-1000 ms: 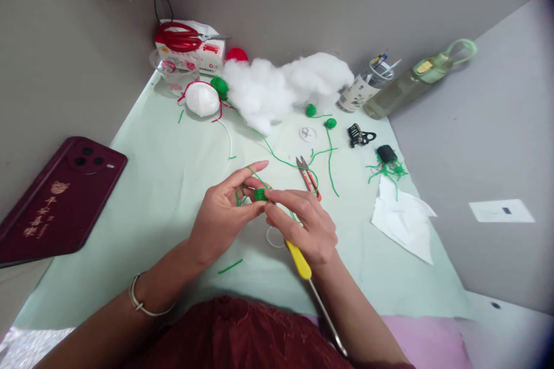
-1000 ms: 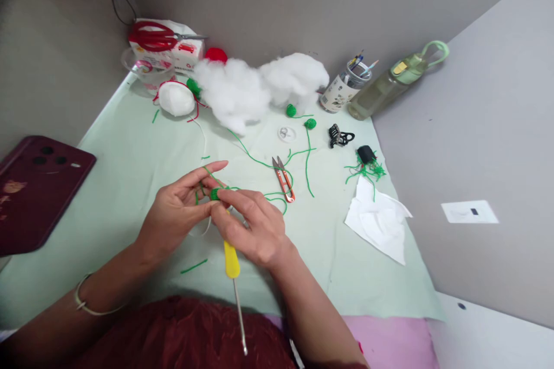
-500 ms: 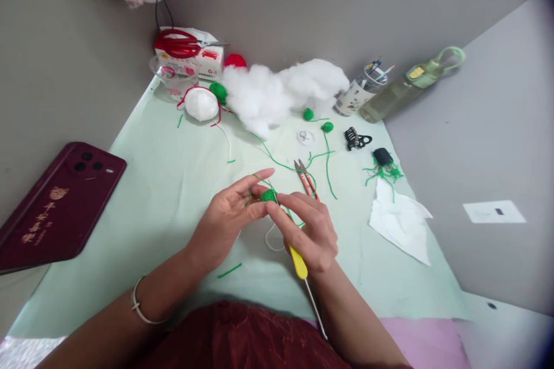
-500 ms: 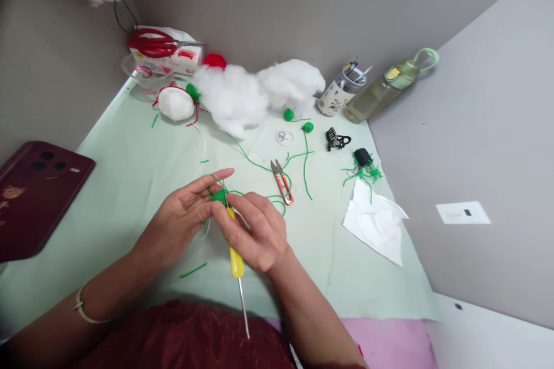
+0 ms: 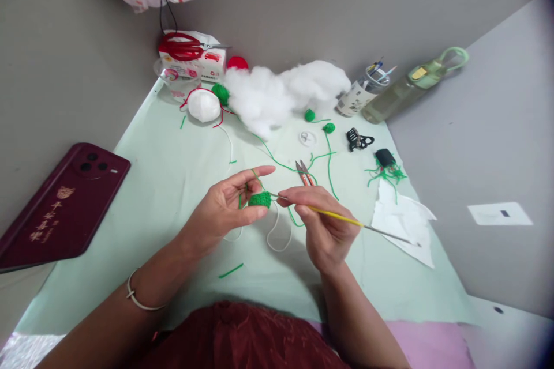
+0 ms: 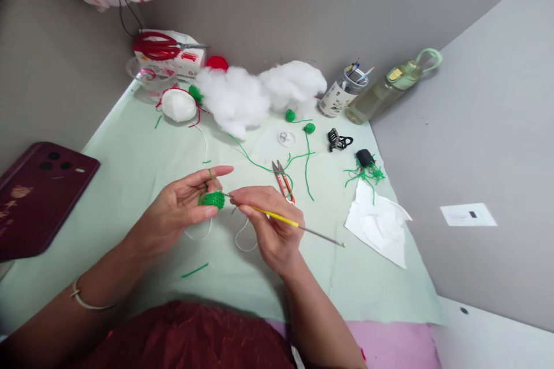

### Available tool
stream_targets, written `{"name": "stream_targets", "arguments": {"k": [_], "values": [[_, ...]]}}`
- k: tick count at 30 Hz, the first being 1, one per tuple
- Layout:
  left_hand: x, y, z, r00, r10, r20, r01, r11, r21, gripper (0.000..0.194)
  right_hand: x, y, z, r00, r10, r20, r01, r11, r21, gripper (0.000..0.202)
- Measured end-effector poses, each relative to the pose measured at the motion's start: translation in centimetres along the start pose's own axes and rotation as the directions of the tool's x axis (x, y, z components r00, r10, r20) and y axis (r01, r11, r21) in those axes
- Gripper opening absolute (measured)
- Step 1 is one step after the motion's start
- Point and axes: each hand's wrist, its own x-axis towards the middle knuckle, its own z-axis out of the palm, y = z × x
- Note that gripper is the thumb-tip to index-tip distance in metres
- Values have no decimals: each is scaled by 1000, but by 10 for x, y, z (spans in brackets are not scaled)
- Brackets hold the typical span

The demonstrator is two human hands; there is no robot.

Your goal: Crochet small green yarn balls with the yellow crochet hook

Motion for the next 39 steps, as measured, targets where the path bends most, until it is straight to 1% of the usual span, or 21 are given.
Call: {"name": "stream_targets", "arguments": {"k": [4, 7, 10, 13, 17, 20, 24, 27, 30, 32, 33, 35, 36, 39], "values": [[1, 5, -4, 999, -11, 51, 8, 998, 63, 51, 1, 1, -4, 989, 149, 3, -148, 980, 136, 15], [1, 8, -8, 998, -22, 63, 12, 989, 147, 49, 1, 1, -6, 957, 289, 15, -284, 929, 236, 11], [2, 9, -12, 994, -36, 99, 15, 980, 201, 47, 3, 1, -8, 935, 354, 17, -340, 884, 320, 8], [3, 8, -13, 990, -49, 132, 29, 988, 150, 45, 7, 3, -7, 928, 371, 26, -350, 847, 399, 9], [5, 4, -9, 987, -86, 135, 82, 996, 33, 43, 9, 6, -2, 904, 423, 63, -401, 789, 466, 13], [6, -2, -4, 980, -117, 158, 128, 990, -58, 41, 6, 7, 0, 904, 423, 59, -402, 796, 452, 12], [8, -7, 0, 974, -80, 211, 126, 968, -217, 38, 3, 7, -1, 924, 380, 42, -362, 836, 412, 10], [9, -6, 0, 971, -78, 227, 140, 951, -275, 36, 6, 5, -3, 918, 396, 34, -373, 827, 420, 10], [9, -4, -1, 968, -81, 239, 147, 951, -271, 35, 11, 3, -5, 883, 468, 25, -426, 780, 459, 13], [8, -3, -2, 967, -84, 241, 142, 961, -235, 35, 11, 2, -5, 860, 509, 32, -459, 745, 485, 15], [7, -3, -1, 968, -88, 235, 139, 968, -210, 35, 11, 2, -4, 856, 515, 35, -463, 735, 495, 15], [6, -4, -1, 974, -95, 206, 128, 979, -157, 40, 8, 3, -2, 870, 492, 44, -447, 746, 494, 14], [5, -5, 0, 977, -98, 187, 124, 983, -134, 43, 6, 4, -1, 883, 468, 45, -430, 766, 477, 13], [3, -9, 3, 985, -102, 137, 114, 991, -77, 47, 1, 6, 3, 932, 363, 21, -349, 875, 335, 10]]}}
